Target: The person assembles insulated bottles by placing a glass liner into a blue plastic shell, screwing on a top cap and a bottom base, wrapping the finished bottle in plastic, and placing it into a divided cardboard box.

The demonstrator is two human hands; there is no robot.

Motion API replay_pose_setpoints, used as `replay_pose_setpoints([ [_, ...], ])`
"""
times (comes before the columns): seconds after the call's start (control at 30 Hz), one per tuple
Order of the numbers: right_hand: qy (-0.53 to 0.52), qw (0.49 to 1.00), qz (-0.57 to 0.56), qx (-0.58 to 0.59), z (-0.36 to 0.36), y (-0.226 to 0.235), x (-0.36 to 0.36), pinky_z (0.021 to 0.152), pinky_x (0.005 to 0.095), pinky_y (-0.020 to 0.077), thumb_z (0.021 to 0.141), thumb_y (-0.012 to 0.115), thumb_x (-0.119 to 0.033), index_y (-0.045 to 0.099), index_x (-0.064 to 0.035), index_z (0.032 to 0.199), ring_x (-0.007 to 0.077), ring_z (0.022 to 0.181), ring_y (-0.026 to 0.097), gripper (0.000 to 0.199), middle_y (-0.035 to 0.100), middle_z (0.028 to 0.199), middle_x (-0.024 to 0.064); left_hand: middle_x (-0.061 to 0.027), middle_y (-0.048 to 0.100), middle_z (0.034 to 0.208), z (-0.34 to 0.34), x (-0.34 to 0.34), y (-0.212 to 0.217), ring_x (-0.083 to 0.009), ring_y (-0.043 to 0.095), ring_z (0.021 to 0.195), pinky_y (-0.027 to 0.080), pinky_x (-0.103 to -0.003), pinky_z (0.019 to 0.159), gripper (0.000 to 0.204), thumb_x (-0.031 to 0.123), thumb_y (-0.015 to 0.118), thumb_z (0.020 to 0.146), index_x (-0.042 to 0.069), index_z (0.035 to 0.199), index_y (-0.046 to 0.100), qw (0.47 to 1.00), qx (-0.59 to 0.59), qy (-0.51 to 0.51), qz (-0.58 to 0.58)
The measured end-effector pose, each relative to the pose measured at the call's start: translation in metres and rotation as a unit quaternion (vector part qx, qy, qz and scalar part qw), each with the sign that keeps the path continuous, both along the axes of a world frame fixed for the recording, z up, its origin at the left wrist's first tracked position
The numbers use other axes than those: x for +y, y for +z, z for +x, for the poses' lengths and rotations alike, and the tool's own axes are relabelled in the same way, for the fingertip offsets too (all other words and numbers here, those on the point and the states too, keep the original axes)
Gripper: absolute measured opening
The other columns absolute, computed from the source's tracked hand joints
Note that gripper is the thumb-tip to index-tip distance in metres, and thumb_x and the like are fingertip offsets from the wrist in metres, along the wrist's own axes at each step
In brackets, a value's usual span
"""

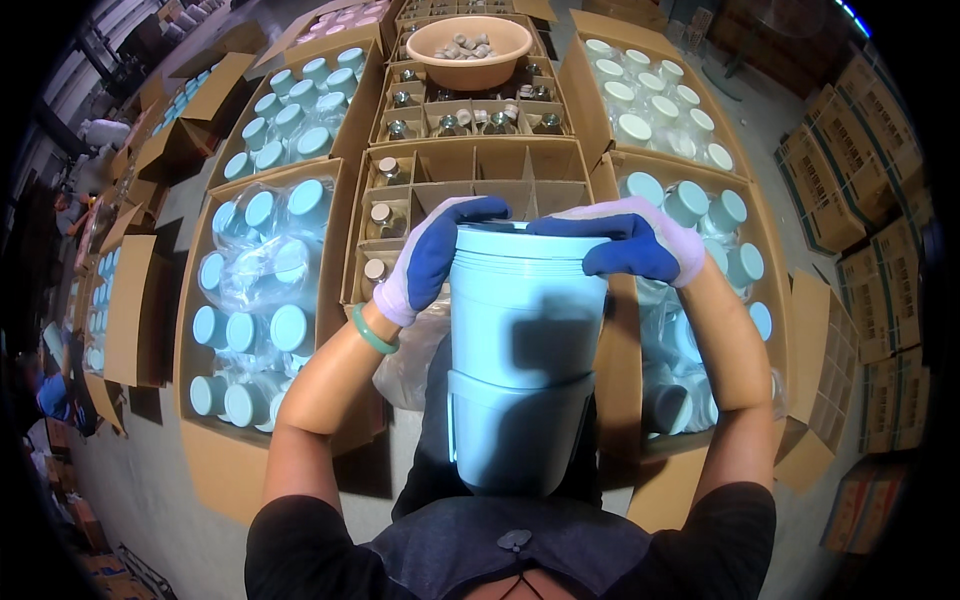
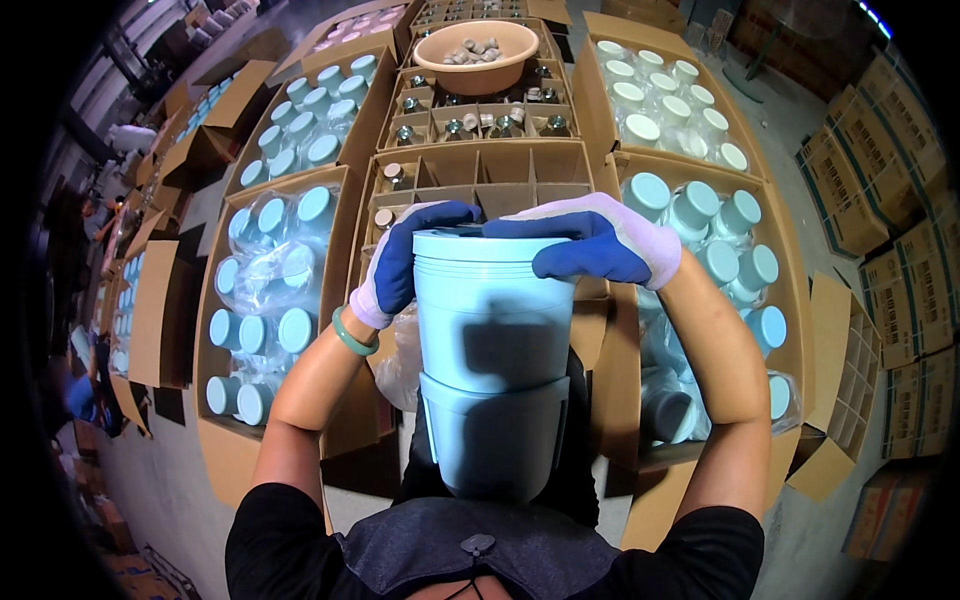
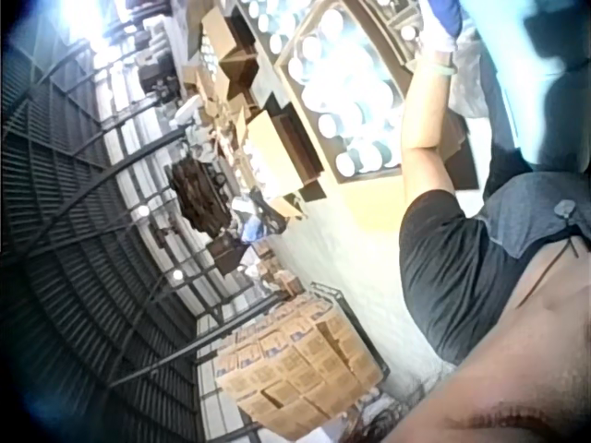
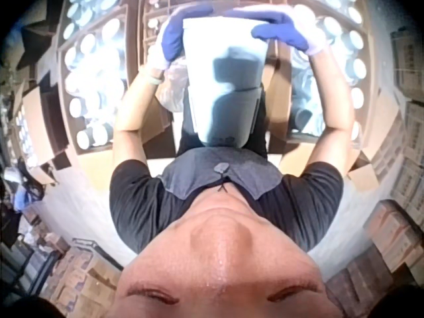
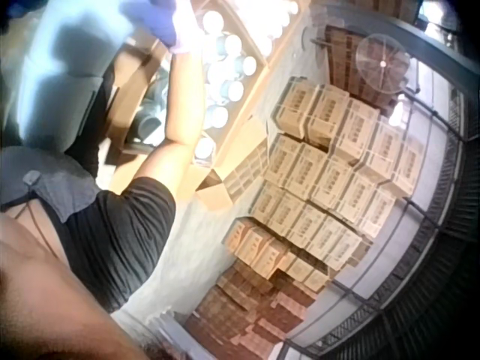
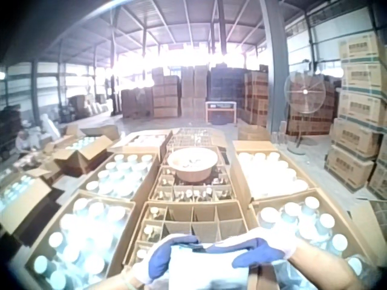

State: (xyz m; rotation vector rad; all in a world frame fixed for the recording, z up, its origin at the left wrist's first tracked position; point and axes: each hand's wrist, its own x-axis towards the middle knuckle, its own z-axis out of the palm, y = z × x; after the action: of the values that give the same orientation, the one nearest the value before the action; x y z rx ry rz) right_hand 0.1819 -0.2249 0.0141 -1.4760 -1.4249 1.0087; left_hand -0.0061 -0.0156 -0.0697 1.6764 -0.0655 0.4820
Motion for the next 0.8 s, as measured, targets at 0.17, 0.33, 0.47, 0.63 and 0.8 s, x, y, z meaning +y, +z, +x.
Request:
replay_pose_setpoints([
  [0.17,0.029,0.997,0.045,0.062,0.008,-0.017,0.001,0.105,0.0335,0.0424,0.096,0.060,-0.023,0.064,0.0001,0.130,0.0190,0.124,0.054,0.041,0.064,0.130,0.0114,-0.0110,0.063,0.124,-0.003,-0.001,0.003,-0.0213,0.062,0.113,0.048,-0.033,0.100,0.029,0.012,0.053,0.098,0.002,0.123,0.062,0.999,-0.016,-0.009,0.037],
  [0.33,0.011,0.958,0.127,0.255,0.015,-0.081,0.012,0.116,0.0391,0.0280,0.105,0.038,-0.040,0.068,0.0029,0.123,0.0305,0.142,0.038,0.055,0.061,0.134,0.0198,-0.0150,0.067,0.115,-0.006,-0.036,0.039,-0.0229,0.065,0.101,0.050,-0.036,0.091,0.024,0.012,0.051,0.101,-0.002,0.113,0.066,0.984,0.002,0.067,0.167],
  [0.47,-0.131,0.973,0.033,0.185,-0.028,-0.034,0.001,0.116,0.0394,0.0295,0.106,0.033,-0.045,0.068,0.0012,0.124,0.0232,0.136,0.046,0.060,0.061,0.135,0.0175,-0.0107,0.064,0.126,-0.002,-0.001,-0.010,-0.0173,0.059,0.115,0.046,-0.031,0.101,0.047,0.031,0.033,0.109,-0.001,0.117,0.065,0.996,-0.012,-0.036,-0.085],
  [0.63,-0.156,0.947,0.191,-0.203,-0.012,-0.030,-0.012,0.116,0.0444,0.0295,0.106,0.030,-0.036,0.058,-0.0043,0.135,0.0322,0.135,0.050,0.052,0.056,0.142,0.0150,-0.0136,0.054,0.142,0.014,-0.008,-0.014,-0.0218,0.051,0.128,0.036,-0.035,0.112,0.062,0.045,0.027,0.108,-0.002,0.142,0.049,0.993,-0.009,0.080,-0.083],
  [0.8,-0.079,0.977,0.188,-0.062,-0.036,-0.017,-0.018,0.109,0.0349,0.0401,0.105,0.039,-0.027,0.058,-0.0010,0.134,0.0250,0.129,0.054,0.043,0.060,0.137,0.0162,-0.0164,0.060,0.137,0.013,0.010,-0.022,-0.0253,0.051,0.131,0.036,-0.038,0.113,0.055,0.033,0.029,0.107,-0.007,0.137,0.053,0.968,0.151,-0.004,-0.200],
])
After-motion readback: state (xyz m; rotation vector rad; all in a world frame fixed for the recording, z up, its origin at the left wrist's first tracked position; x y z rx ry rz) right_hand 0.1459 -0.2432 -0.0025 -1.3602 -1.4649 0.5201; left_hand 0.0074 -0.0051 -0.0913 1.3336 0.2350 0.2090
